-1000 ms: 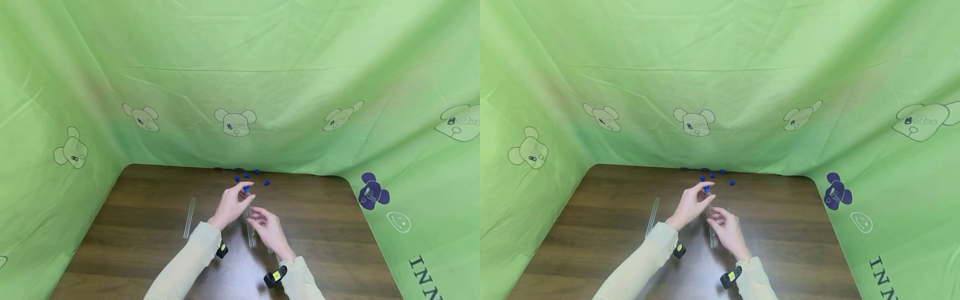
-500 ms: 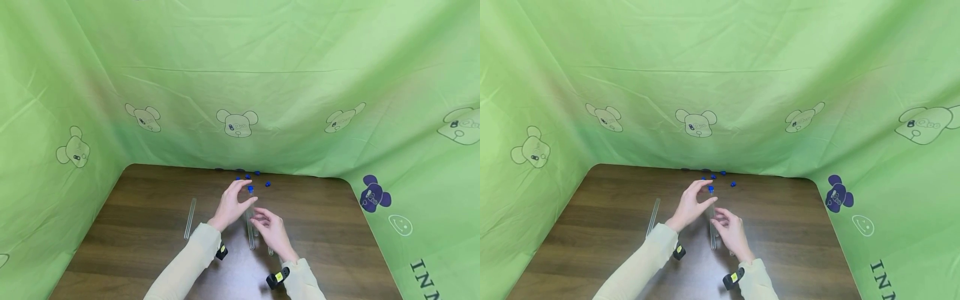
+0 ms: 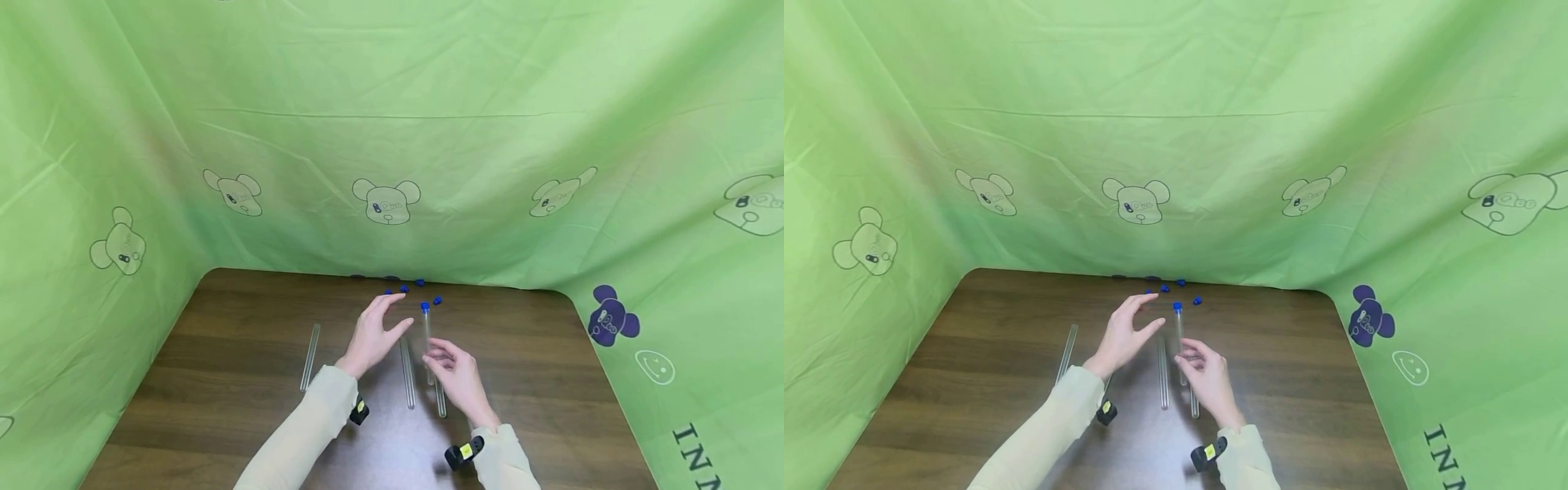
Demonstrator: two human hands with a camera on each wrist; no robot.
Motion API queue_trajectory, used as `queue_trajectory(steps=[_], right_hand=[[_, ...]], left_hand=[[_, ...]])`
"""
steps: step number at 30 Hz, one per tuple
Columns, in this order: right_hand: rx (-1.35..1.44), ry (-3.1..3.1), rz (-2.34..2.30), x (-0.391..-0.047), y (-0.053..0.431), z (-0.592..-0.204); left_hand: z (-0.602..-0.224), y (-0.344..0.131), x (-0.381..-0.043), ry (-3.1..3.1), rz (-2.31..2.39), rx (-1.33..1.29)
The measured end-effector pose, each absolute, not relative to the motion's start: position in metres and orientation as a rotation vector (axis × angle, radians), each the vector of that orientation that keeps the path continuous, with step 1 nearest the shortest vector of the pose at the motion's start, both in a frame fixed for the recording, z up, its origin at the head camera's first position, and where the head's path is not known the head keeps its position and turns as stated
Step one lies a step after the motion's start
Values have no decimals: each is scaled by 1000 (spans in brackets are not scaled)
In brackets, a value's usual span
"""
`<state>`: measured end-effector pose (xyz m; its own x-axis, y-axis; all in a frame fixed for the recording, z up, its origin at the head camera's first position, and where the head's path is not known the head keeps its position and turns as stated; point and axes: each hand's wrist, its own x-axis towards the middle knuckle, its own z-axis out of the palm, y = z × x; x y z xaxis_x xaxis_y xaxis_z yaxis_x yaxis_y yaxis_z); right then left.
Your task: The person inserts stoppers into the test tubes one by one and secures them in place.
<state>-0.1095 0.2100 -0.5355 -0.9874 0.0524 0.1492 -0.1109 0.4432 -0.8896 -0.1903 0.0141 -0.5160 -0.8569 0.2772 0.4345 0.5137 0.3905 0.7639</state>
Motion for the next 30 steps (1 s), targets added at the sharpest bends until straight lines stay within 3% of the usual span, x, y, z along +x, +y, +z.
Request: queue_trajectory(steps=[30], right_hand=[[-150, -2576, 1494, -99, 260, -548]], left_hand=[[-530, 1, -190, -2475, -1411, -627]])
